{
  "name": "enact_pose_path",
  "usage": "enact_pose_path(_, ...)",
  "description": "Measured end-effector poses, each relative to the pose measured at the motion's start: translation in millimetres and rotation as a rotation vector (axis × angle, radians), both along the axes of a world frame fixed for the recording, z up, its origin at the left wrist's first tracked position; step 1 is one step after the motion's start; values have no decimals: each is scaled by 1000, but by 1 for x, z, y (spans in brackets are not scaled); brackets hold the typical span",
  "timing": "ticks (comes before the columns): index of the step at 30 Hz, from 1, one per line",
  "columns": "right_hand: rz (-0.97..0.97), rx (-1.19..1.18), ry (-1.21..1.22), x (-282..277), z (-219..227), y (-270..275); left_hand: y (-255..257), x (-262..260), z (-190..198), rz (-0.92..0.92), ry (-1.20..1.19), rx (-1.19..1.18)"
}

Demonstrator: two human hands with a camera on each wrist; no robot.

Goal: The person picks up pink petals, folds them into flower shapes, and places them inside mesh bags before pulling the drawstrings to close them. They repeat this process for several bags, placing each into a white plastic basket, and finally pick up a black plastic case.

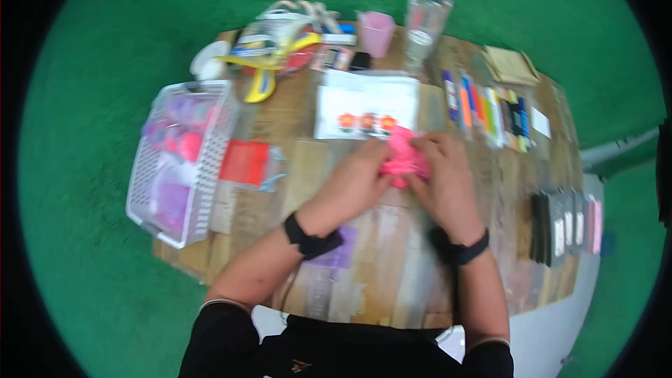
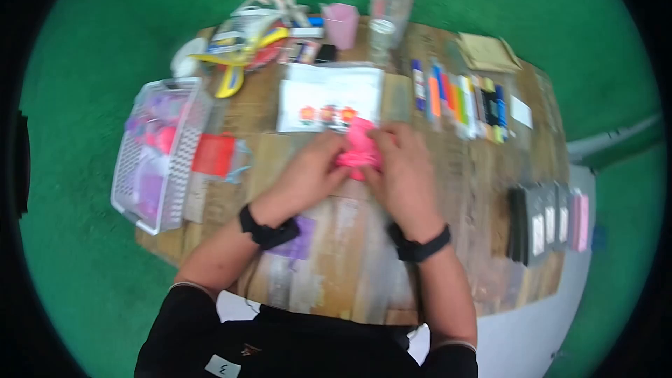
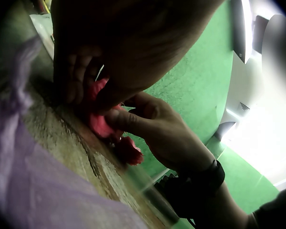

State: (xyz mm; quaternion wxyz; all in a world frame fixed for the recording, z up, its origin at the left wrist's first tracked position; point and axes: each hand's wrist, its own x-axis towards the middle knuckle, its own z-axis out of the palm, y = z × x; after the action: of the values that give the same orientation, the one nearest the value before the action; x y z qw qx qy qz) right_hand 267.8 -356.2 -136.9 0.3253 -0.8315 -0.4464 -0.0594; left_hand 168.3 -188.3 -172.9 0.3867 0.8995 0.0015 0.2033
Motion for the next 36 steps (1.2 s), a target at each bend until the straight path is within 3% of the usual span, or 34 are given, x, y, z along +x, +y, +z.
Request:
enact_pose_path(9,19,-51,3,6,4,3,1,-1,4,21,93,-67)
enact_pose_path(12,20,-25,-6,8,-1,0,4,4,-5,10,-62,0)
enact_pose_path(18,-2,-6,16,8,-4,-1,0,1,18,76,209,-185)
enact_pose_path(36,60,24,24,5,-6,-4,6,5,3,-21,95,-97)
